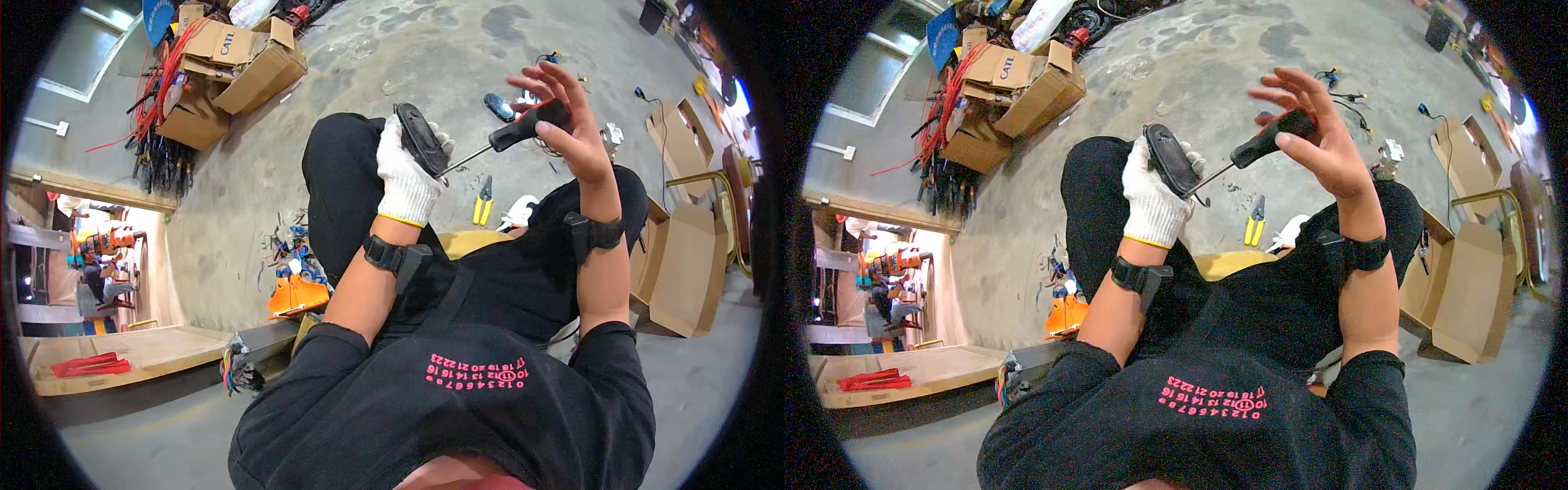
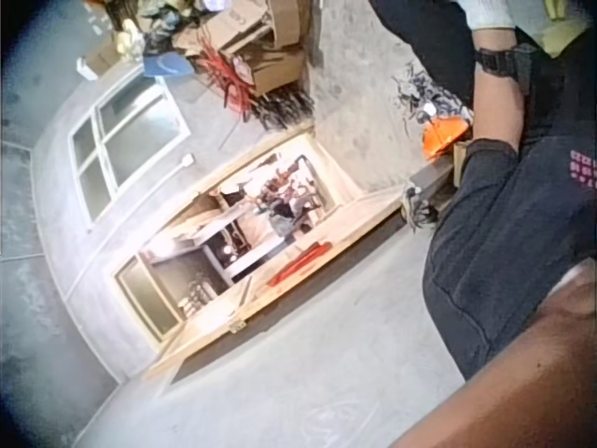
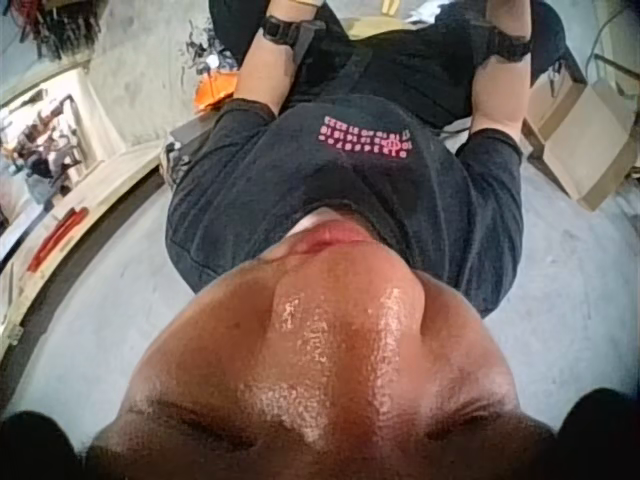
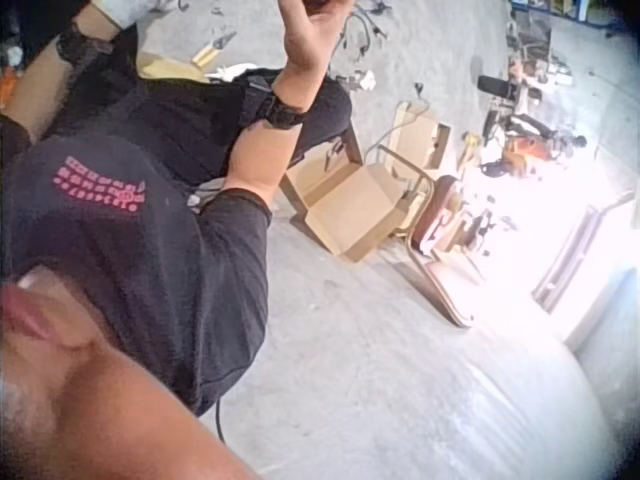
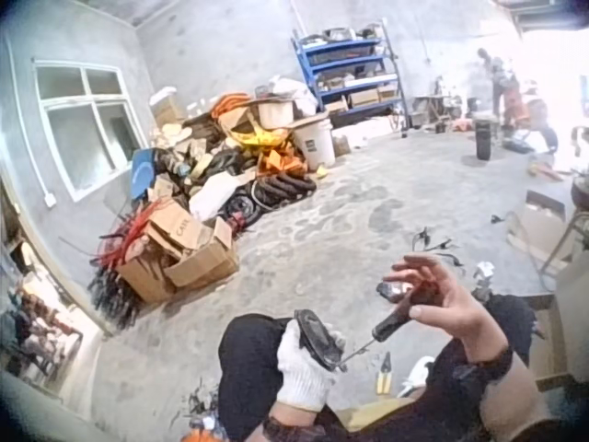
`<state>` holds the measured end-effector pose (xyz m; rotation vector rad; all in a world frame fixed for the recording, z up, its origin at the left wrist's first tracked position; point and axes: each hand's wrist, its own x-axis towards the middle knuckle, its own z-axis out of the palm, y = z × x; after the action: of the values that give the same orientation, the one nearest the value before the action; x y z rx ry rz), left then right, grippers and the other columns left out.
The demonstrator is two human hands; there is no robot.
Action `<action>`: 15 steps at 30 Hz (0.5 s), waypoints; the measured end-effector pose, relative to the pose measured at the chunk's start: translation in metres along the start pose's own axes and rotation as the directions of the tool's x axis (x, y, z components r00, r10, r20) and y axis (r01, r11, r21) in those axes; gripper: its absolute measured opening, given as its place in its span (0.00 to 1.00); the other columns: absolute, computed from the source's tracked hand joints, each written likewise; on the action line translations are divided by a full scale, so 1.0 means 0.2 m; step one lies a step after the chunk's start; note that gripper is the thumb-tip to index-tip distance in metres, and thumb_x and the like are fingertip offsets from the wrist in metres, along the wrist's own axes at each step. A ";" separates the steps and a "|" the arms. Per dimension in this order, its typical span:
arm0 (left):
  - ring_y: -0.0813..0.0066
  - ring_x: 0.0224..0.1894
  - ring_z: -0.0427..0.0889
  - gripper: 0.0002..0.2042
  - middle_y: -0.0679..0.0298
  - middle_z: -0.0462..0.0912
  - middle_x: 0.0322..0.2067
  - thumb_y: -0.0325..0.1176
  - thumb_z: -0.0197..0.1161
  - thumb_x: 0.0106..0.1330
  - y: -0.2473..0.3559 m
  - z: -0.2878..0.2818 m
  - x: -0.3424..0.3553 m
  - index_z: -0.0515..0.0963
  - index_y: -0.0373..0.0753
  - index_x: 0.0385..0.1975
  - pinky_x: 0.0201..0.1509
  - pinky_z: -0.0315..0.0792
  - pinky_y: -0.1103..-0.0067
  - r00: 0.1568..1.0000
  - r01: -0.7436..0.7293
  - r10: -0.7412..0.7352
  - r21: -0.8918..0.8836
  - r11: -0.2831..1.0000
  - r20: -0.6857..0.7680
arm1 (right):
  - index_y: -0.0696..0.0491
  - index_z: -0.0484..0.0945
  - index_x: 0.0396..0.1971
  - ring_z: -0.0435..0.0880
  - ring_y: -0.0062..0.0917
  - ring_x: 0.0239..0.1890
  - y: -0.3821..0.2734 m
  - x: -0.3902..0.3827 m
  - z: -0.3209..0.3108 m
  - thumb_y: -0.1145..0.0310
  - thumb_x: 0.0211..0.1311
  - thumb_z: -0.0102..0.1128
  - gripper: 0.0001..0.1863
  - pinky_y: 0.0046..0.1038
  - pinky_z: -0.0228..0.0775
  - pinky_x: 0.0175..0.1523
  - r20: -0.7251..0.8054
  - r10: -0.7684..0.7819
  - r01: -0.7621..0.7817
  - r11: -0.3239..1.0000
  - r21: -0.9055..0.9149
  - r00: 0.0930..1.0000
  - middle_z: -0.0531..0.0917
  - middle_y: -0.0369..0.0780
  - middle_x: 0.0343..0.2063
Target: Repairing a motorcycle headlight or instrument cluster assembly using a screwdriver.
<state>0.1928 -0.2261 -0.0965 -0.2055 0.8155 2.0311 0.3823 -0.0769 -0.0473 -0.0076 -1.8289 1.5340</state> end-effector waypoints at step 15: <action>0.59 0.29 0.78 0.20 0.55 0.78 0.30 0.50 0.47 0.70 0.01 0.01 0.00 0.73 0.37 0.38 0.35 0.78 0.63 1.000 0.006 -0.007 -0.033 0.999 -0.029 | 0.60 0.74 0.46 0.86 0.26 0.33 0.14 0.01 0.03 0.65 0.69 0.54 0.14 0.24 0.78 0.39 -0.401 0.157 -0.155 0.987 0.038 0.903 0.84 0.42 0.31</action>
<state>0.1913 -0.2260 -0.0934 -0.2572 0.7987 2.0406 0.3640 -0.0732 -0.0703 -0.4477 -1.5208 1.5108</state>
